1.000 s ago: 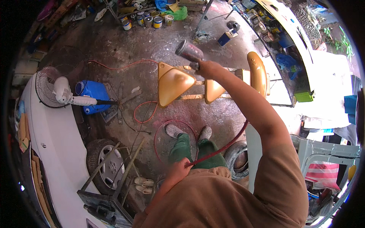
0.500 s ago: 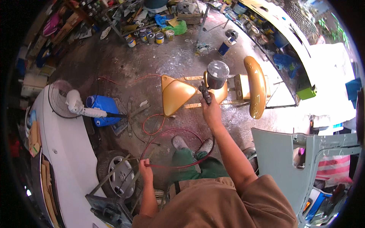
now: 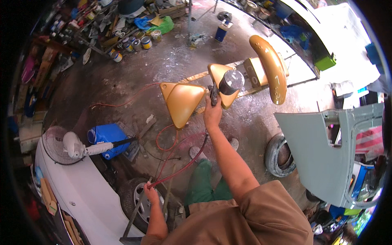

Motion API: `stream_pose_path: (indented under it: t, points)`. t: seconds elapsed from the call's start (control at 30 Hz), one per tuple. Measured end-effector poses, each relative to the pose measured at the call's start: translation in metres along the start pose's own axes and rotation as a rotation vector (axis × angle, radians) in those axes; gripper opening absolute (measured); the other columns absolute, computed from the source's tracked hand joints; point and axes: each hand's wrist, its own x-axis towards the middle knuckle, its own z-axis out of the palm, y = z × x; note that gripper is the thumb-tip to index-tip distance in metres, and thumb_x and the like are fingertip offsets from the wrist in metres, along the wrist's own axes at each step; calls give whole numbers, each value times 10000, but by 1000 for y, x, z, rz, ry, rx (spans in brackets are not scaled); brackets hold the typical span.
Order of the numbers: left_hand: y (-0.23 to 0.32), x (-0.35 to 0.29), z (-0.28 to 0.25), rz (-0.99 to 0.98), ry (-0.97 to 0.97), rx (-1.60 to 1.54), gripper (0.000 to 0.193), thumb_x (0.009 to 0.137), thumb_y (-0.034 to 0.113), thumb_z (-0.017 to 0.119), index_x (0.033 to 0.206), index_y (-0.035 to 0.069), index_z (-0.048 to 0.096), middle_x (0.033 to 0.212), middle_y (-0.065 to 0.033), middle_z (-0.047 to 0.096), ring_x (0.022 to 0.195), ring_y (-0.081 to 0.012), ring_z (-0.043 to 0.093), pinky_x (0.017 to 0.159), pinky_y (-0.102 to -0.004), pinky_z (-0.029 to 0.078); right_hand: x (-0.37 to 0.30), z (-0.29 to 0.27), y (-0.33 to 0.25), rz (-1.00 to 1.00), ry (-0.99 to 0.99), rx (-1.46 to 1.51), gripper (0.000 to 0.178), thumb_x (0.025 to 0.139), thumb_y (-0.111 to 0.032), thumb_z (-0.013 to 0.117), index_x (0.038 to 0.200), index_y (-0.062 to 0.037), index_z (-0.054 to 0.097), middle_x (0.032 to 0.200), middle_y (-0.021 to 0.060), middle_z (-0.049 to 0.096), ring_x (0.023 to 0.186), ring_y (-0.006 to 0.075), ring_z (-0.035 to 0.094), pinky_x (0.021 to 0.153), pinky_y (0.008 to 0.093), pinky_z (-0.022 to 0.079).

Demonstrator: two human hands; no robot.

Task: The person uses a spray gun to apply a coat of paint to several yellow plastic parts mounted on a wooden stand. After painting, they use a heat gun to dry the freshly painted surfaces.

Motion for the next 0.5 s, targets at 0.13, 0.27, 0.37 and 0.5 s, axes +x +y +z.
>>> stream_pose_path:
  t: [0.13,0.27,0.37,0.5]
  points:
    - [-5,16,-16,-12,9,29,448,1055,415,499,962,-19,560,923,-129,607,830,-245,540,792,-377,452,-51,-31,19,141,61,12,522,965,-375,650,1317,-6,541,1043,258,700,1010,389,686,861,437,503]
    - [-24,30,-32,-31,-56,-5,432,1050,421,499,963,4,573,918,-118,611,834,-244,560,791,-383,467,-105,-77,57,232,131,-40,500,966,-369,655,1291,-3,552,967,184,703,885,311,678,822,404,512]
    - [-28,31,-29,77,-110,156,414,1035,406,527,980,-1,580,912,-135,613,835,-268,567,805,-400,466,-131,-123,71,213,170,-10,446,965,-352,665,1227,-6,563,872,104,668,720,224,631,692,359,510]
    - [-16,17,-13,164,-195,253,386,1011,373,566,1000,-13,589,910,-172,612,855,-303,574,827,-422,460,-130,-166,82,299,115,84,476,957,-363,668,1229,4,535,948,110,587,766,196,537,659,326,417]
